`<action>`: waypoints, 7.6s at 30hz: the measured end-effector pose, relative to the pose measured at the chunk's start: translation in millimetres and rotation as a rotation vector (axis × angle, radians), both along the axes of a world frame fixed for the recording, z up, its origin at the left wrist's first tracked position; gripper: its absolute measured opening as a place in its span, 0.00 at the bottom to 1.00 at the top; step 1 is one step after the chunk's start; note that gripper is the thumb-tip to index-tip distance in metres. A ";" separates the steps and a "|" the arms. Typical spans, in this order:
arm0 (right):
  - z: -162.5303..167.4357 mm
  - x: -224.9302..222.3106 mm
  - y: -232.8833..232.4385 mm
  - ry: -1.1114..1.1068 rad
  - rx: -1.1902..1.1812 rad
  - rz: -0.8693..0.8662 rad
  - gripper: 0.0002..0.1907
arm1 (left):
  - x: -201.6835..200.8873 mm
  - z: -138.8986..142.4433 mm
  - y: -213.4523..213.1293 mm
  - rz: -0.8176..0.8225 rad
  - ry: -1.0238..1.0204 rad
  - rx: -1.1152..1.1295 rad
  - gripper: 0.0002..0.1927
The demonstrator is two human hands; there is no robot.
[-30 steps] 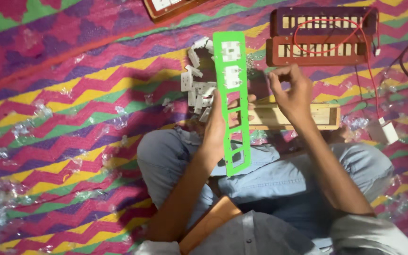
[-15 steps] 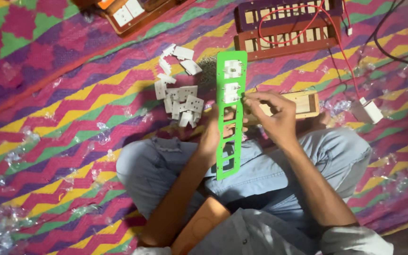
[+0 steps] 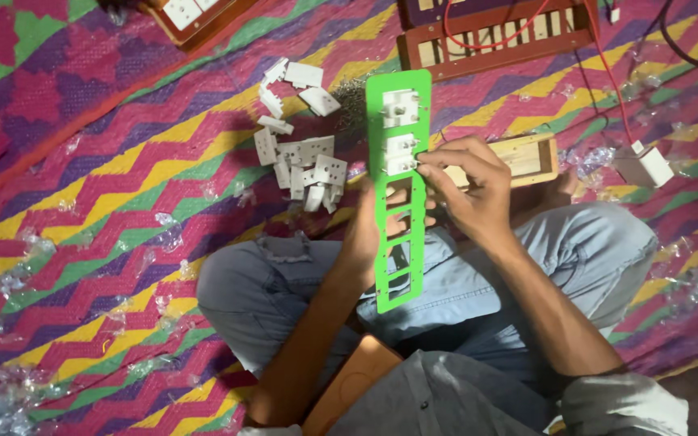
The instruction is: The person sits on a mat and assembles white electrical socket modules into a green plastic frame. They pick up each module, insert it into a slot, and secure it with a screw using a screwdriver. The person repeats this process for multiple modules.
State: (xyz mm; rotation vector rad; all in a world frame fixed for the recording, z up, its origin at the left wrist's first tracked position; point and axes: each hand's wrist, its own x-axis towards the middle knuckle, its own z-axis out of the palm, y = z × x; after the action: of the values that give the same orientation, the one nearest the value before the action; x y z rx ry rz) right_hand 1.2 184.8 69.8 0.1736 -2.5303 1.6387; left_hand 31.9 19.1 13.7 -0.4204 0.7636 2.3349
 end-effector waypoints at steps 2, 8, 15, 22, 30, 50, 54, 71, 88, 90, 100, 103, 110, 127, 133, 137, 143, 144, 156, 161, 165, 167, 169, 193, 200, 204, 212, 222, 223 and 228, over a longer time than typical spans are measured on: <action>0.3 0.1 0.0 0.015 0.008 0.005 0.09 | 0.5 1.6 -1.1 -0.048 -0.016 0.007 0.40; 5.3 -1.0 0.7 0.149 0.161 0.012 0.09 | 0.7 4.0 0.4 0.003 0.048 0.038 0.40; 9.5 -2.3 1.3 0.258 0.249 -0.007 0.10 | 0.3 6.5 -0.6 -0.009 0.124 0.022 0.42; 12.2 -1.9 2.3 0.319 0.309 0.009 0.10 | 0.5 6.9 -0.5 -0.033 0.105 -0.021 0.43; 17.6 -4.3 2.6 0.392 0.382 0.056 0.12 | 0.0 10.7 -1.3 0.000 0.130 -0.057 0.40; 11.6 -7.8 3.6 0.405 0.408 0.061 0.11 | 2.0 10.8 -2.2 0.009 0.267 -0.247 0.37; 11.2 -6.2 3.0 0.400 0.389 0.044 0.11 | 2.8 11.6 -1.9 0.010 0.266 -0.244 0.37; 15.8 -3.2 -1.0 0.430 0.368 0.085 0.13 | -5.9 6.2 -7.5 0.031 0.079 -0.012 0.45; 13.5 -1.8 -6.0 0.426 0.423 0.107 0.20 | -2.4 -3.5 -4.8 0.048 0.080 0.018 0.42; 12.8 -0.4 -4.8 0.412 0.450 0.114 0.21 | -2.0 -8.8 -2.7 0.046 0.002 0.047 0.41; 19.4 -14.4 -9.4 0.486 0.470 0.123 0.27 | -17.9 -11.3 -0.5 0.036 0.140 -0.038 0.41; 18.7 -11.6 -11.1 0.485 0.469 0.119 0.26 | -17.9 -16.8 -1.2 0.027 0.046 -0.038 0.43; 8.1 -17.1 -4.2 0.527 0.499 0.138 0.25 | -30.7 -27.4 9.7 0.024 0.055 -0.051 0.45; -9.9 -19.3 -1.9 0.471 0.451 0.095 0.23 | -31.5 -24.6 3.9 0.023 0.014 -0.074 0.45; -29.1 -24.5 -6.0 0.195 0.001 -0.054 0.11 | -32.3 -13.6 3.9 0.081 0.070 0.160 0.43; -35.9 -30.3 1.7 -0.346 -0.441 -0.137 0.11 | -33.8 0.1 3.3 0.087 0.093 0.128 0.40; -60.0 -29.3 9.5 -0.594 -0.540 -0.154 0.15 | -27.8 13.2 1.9 0.044 0.184 0.170 0.42; -64.3 -29.0 10.3 -0.581 -0.549 -0.131 0.16 | -27.4 15.5 1.4 0.046 0.203 0.174 0.41; -57.2 -26.2 8.4 0.037 -0.217 0.001 0.08 | -24.4 27.0 0.0 0.001 0.165 0.250 0.41; -34.8 -23.1 3.8 0.031 -0.129 -0.006 0.17 | -24.3 27.4 -1.1 0.005 0.160 0.258 0.41; -28.8 -20.2 3.7 -0.202 -0.192 -0.070 0.16 | -23.0 29.4 -3.4 0.007 0.115 0.266 0.40; -31.3 -19.7 4.7 -0.038 -0.132 -0.022 0.19 | -21.7 30.2 -3.3 0.012 0.102 0.281 0.40; -36.2 -19.0 5.2 0.038 -0.135 -0.006 0.20 | -21.1 31.0 -2.7 0.023 0.101 0.308 0.41; -55.6 -21.7 0.7 0.054 0.264 0.051 0.09 | -17.2 22.8 -18.5 0.059 0.229 0.066 0.45; -80.0 -54.0 -9.7 -0.065 0.386 0.026 0.06 | -15.5 -4.0 -49.4 0.454 0.225 -0.328 0.36; -80.4 -79.9 -23.8 0.026 0.389 0.113 0.07 | -17.6 9.6 -53.4 0.610 0.548 -0.561 0.26; -89.3 -94.2 -25.8 0.037 0.329 0.045 0.08 | -7.3 44.1 -56.3 0.602 0.740 -0.900 0.25; -85.1 -96.8 -32.7 0.173 0.490 0.127 0.12 | -1.4 60.4 -64.6 0.498 0.777 -1.148 0.32; -86.7 -99.0 -34.1 0.189 0.522 0.156 0.11 | -1.9 60.4 -64.0 0.514 0.818 -1.171 0.32; -95.1 -112.6 -43.8 0.191 0.648 0.222 0.16 | -2.1 64.7 -64.8 0.530 0.949 -1.319 0.32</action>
State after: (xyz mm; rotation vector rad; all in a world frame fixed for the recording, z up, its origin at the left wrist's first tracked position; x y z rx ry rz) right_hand -111.5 140.9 -25.3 0.6509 -2.8605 0.7385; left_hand 29.9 -45.7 78.5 0.0490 2.9376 2.0291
